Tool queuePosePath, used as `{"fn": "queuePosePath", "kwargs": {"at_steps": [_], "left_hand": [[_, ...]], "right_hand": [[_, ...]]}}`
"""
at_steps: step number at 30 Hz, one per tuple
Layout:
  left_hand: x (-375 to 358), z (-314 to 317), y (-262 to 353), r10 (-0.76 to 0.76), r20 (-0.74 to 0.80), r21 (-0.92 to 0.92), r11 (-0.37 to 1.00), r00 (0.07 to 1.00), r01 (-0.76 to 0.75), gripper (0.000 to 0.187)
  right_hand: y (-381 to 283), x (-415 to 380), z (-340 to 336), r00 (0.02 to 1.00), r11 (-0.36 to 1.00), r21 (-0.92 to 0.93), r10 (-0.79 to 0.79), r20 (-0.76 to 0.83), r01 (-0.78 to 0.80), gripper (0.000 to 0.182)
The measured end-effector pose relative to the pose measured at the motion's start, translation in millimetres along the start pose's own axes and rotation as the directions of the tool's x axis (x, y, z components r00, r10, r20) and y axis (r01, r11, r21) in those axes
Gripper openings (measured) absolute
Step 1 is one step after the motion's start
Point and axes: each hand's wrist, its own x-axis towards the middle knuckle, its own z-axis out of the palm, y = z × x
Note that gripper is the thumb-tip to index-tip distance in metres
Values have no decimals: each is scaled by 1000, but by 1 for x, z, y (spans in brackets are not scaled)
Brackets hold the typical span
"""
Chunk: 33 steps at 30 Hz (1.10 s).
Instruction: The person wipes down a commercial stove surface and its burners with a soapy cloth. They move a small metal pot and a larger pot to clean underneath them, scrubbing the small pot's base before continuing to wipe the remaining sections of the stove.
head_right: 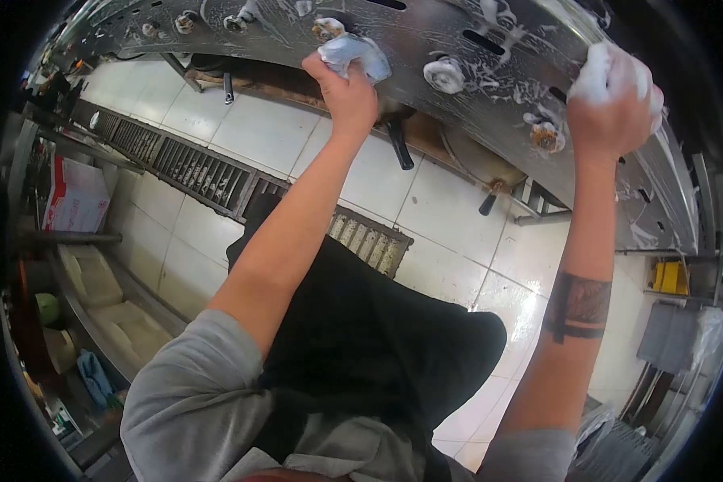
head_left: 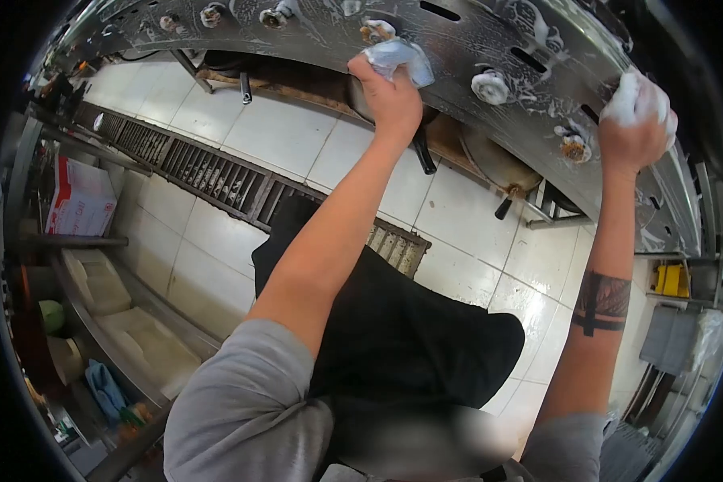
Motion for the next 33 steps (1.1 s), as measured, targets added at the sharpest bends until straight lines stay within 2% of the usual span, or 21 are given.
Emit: {"fn": "queuePosePath", "kwargs": {"at_steps": [1,3,5,6,8,10,12,13,14,16,17,18,19,20,22,24,26,27,28,30,33], "left_hand": [[3,1,-1,-33,-3,-27,999,999,33,37],[3,1,2,-82,-8,-45,996,997,81,36],[2,2,-3,59,-70,-50,997,996,-63,37],[7,3,-3,68,-65,-46,996,996,-71,37],[21,-1,1,177,-206,-130,970,962,-206,31],[41,-1,10,218,-209,-59,970,953,-235,26],[53,-1,16,77,-163,-94,991,984,-93,22],[51,-6,21,-77,-125,-197,979,989,51,23],[47,-7,23,-63,-168,-18,998,984,61,23],[28,5,11,114,-270,93,991,956,-92,22],[22,7,8,127,-280,95,990,951,-104,22],[16,6,8,73,-232,31,997,970,-67,22],[20,4,6,27,-181,-30,999,983,-33,22],[33,1,10,41,-190,-25,999,981,-47,22],[55,-10,17,-160,-106,59,984,981,167,26],[31,3,17,-134,-148,94,984,980,149,23],[12,11,7,1,-195,62,998,981,11,17],[23,5,3,-59,-169,5,998,984,61,14],[33,0,-3,-72,-165,-3,997,984,73,14],[54,-11,12,-140,-131,64,987,982,149,17],[36,-7,19,-159,-146,129,975,976,178,16]], "right_hand": [[-5,-2,-2,999,998,-43,52,9,-51,18],[6,-6,5,1000,999,-36,29,6,-29,18],[13,-13,9,1000,1000,24,6,-15,-6,18],[14,-14,10,1000,1000,25,16,-19,-16,18],[16,-20,9,999,999,1,42,-24,-42,19],[19,-22,7,996,996,-9,90,16,-90,19],[18,-20,11,991,992,-8,128,47,-128,20],[17,-22,8,987,988,-25,155,45,-154,21],[15,-22,6,982,982,-45,184,37,-182,22],[9,-17,4,972,973,-38,231,50,-229,24],[7,-17,3,962,962,-88,265,71,-259,24],[6,-17,2,949,949,-135,300,94,-286,24],[11,-17,3,945,955,-95,293,143,-282,25],[19,-16,7,947,955,-82,294,133,-285,25],[28,-26,19,979,982,-35,186,78,-184,25],[26,-25,24,980,982,-19,189,54,-188,25],[16,-24,24,952,951,-127,294,83,-283,26],[14,-24,25,940,936,-164,328,93,-311,27],[15,-25,25,947,946,-118,312,71,-303,27],[19,-30,21,952,952,-101,297,72,-289,28],[8,-24,21,944,942,-80,328,23,-326,26]]}}
